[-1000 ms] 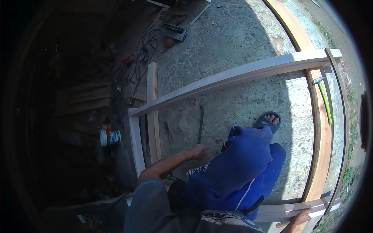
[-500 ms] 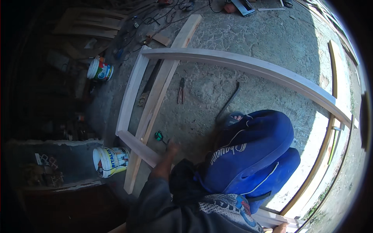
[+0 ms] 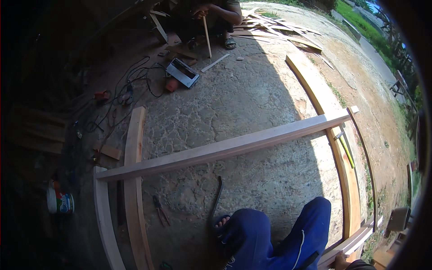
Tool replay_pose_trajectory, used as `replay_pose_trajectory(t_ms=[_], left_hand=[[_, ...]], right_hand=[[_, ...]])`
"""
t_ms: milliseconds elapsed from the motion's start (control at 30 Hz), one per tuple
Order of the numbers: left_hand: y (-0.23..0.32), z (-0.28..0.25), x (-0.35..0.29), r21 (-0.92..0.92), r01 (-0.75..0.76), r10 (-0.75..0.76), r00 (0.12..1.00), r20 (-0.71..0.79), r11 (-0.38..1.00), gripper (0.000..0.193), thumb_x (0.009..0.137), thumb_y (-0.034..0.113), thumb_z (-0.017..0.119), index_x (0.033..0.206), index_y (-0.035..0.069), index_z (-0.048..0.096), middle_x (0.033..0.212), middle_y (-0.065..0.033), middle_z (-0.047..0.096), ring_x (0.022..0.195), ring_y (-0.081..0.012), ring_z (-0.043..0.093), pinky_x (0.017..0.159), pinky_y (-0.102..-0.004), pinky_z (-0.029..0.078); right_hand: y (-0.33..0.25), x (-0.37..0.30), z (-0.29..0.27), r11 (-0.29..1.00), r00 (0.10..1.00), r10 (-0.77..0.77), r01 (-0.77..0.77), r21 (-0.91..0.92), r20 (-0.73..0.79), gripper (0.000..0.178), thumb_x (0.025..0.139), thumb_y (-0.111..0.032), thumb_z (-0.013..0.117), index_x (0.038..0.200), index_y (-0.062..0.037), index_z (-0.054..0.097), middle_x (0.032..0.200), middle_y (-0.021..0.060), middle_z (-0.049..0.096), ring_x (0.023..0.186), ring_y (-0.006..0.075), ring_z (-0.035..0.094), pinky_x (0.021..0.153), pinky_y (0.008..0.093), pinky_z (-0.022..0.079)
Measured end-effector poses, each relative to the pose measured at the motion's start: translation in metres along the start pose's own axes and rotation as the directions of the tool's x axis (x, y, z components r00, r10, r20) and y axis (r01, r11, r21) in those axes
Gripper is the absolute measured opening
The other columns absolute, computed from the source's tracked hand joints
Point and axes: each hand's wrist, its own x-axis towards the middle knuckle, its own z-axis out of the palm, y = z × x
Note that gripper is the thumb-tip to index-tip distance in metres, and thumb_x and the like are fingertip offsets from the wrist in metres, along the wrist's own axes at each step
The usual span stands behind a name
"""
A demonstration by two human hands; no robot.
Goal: The person measures a wooden frame with a tape measure and hammers nails into it to secure the pieces. They repeatedly measure different sections and adjust the frame while sitting on the ground in a cluttered workshop.
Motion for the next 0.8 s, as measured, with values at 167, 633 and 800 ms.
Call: replay_pose_trajectory(t_ms=[167,633,800], left_hand=[[0.026,0.033,0.002,-0.159,0.005,0.008,0.997,0.077,0.987,0.062,0.086,0.03,0.066,0.139,0.004,0.049,0.129,-0.0208,0.059,0.117,-0.0368,0.06,0.098,-0.0489,0.051],[0.177,0.092,-0.236,-0.745,0.577,0.602,0.478,0.64,0.335,0.051,0.085,0.025,0.059,0.132,0.002,0.059,0.117,-0.0175,0.068,0.108,-0.0348,0.065,0.093,-0.0487,0.056],[0.316,0.14,-0.413,-0.378,0.731,0.742,-0.257,0.619,0.568,0.053,0.088,0.025,0.056,0.138,0.006,0.057,0.141,-0.0184,0.056,0.128,-0.0463,0.054,0.09,-0.0521,0.059]], right_hand=[[0.014,-0.006,-0.002,1.0,0.999,-0.025,0.025,-0.011,-0.024,0.094,0.096,-0.059,0.052,0.146,0.0156,0.023,0.126,0.0364,0.057,0.114,0.05,0.059,0.095,0.0508,0.049],[0.078,-0.013,0.032,0.984,0.988,0.133,-0.141,0.107,0.08,0.084,0.101,-0.048,0.046,0.153,0.0099,0.014,0.137,0.0336,0.051,0.125,0.0472,0.052,0.104,0.0477,0.043],[0.111,-0.022,0.074,0.988,0.93,0.045,-0.095,0.121,0.364,0.083,0.098,-0.062,0.047,0.157,-0.0055,0.029,0.156,0.0202,0.039,0.151,0.0338,0.023,0.126,0.044,0.009]])
